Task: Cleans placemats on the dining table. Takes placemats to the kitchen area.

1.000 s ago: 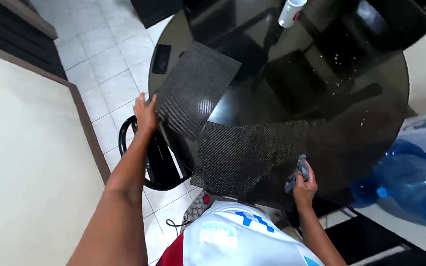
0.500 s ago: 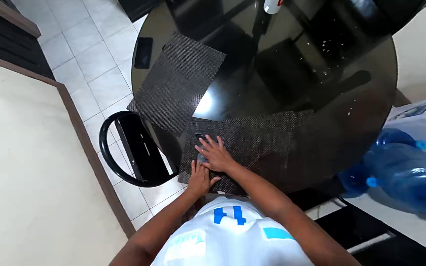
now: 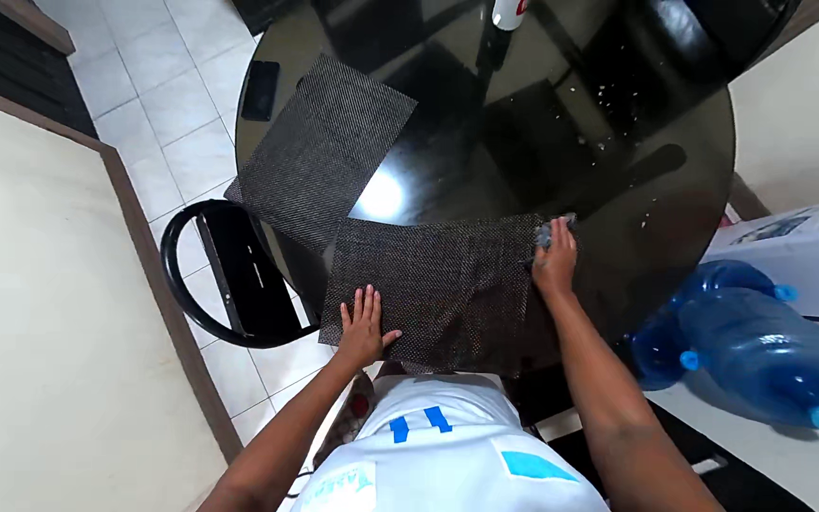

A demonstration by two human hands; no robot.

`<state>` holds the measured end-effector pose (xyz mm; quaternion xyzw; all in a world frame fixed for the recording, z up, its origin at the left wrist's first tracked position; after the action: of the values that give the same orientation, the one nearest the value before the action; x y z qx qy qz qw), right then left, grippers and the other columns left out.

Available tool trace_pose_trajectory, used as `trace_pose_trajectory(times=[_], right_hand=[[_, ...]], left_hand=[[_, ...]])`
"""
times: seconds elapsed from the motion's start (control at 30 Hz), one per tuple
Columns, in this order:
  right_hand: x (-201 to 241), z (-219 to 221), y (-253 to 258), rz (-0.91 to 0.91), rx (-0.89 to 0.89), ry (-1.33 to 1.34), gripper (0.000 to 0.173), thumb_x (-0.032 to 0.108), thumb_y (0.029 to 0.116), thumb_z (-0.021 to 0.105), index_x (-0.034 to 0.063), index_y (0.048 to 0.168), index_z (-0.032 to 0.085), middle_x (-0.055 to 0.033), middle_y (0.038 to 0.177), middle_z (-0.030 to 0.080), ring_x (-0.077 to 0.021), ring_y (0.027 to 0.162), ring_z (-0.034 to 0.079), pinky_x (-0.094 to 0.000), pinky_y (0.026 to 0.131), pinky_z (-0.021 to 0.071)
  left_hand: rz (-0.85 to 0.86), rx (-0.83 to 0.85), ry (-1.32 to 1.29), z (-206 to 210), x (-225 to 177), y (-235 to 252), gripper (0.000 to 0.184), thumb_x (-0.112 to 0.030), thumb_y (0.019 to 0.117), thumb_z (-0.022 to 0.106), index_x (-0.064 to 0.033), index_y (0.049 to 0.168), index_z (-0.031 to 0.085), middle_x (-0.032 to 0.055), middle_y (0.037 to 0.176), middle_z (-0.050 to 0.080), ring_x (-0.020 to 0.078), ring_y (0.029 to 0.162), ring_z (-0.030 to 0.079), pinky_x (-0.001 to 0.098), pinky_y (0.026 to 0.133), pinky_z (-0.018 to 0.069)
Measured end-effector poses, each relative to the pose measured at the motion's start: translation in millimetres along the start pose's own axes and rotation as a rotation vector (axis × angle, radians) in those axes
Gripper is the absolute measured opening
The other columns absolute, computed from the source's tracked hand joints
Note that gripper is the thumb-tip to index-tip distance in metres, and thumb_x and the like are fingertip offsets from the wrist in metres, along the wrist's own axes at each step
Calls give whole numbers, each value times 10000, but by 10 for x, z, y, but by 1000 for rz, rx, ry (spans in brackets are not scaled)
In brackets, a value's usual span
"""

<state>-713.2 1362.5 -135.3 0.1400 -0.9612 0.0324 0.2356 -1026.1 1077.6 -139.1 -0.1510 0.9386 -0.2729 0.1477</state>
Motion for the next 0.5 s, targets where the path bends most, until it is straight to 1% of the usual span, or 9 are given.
trace_pose_trajectory(times=[0.07,0.1,0.13,0.17,0.2,0.27,0.33,0.43,0.5], right_hand=[[762,42,-357,-123,12,35,579,179,1010,554,-32,1530,413,-250,1579,419,-419,1465,405,-585,1180,366],[1156,166,-646,-205,75,38,601,214,963,617,1,1506,472,-226,1552,466,-413,1447,427,-613,1140,391],[1475,380,-950,-291,221,32,670,262,929,654,61,1539,461,-187,1610,411,-409,1509,333,-666,1155,314],[1682,633,-1223,-387,397,10,709,306,937,657,125,1579,416,-149,1661,339,-402,1561,214,-721,1185,197],[1747,842,-1438,-465,527,-7,755,311,922,686,177,1601,385,-120,1676,317,-390,1580,157,-754,1193,104],[1627,940,-1526,-517,577,-55,789,285,881,720,210,1597,396,-108,1656,364,-371,1574,201,-746,1199,97],[1306,791,-1399,-454,509,-77,760,206,874,719,167,1575,430,-164,1627,395,-385,1555,256,-708,1216,155],[437,421,-1086,-236,325,-161,716,162,923,616,90,1593,374,-203,1657,318,-408,1563,217,-656,1241,168],[-185,116,-887,-78,225,-218,679,141,964,549,38,1599,330,-239,1665,271,-455,1545,233,-651,1224,229]], left_hand=[[-52,-42,-95,8,-187,28,976,-700,994,358,-23,1644,94,220,1712,17,445,1573,-33,755,1176,-23],[-79,-76,-111,59,-286,54,882,-634,1030,331,-44,1649,115,217,1713,25,456,1571,-25,768,1168,-23],[-101,-104,-100,109,-362,101,804,-567,1059,301,-61,1653,106,200,1717,10,453,1571,-30,779,1159,-34],[-108,-154,-75,154,-406,138,747,-494,1069,299,-63,1652,121,200,1717,21,459,1570,-15,792,1148,-32],[-104,-215,-58,212,-426,147,710,-420,1054,331,-64,1647,170,199,1716,55,460,1570,15,802,1139,-23],[-91,-320,-12,280,-419,162,686,-479,1068,250,-93,1635,259,183,1710,139,449,1567,99,801,1144,33],[-100,-352,-6,305,-383,159,728,-570,1071,188,-117,1634,278,161,1709,166,426,1571,119,790,1155,39],[-109,-352,8,343,-377,184,757,-604,1060,175,-129,1645,241,145,1720,125,396,1583,77,777,1164,20],[-110,-344,10,354,-370,169,833,-682,1028,203,-127,1649,222,150,1723,103,398,1585,51,779,1162,6]])
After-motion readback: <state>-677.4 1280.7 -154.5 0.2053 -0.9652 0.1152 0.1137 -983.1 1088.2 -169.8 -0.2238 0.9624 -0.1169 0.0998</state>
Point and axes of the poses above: each hand's wrist, its own y-axis towards the middle knuckle, its own z-axis out of the palm, x = y × z, the point moved 4 cm from there along y, towards the middle knuckle
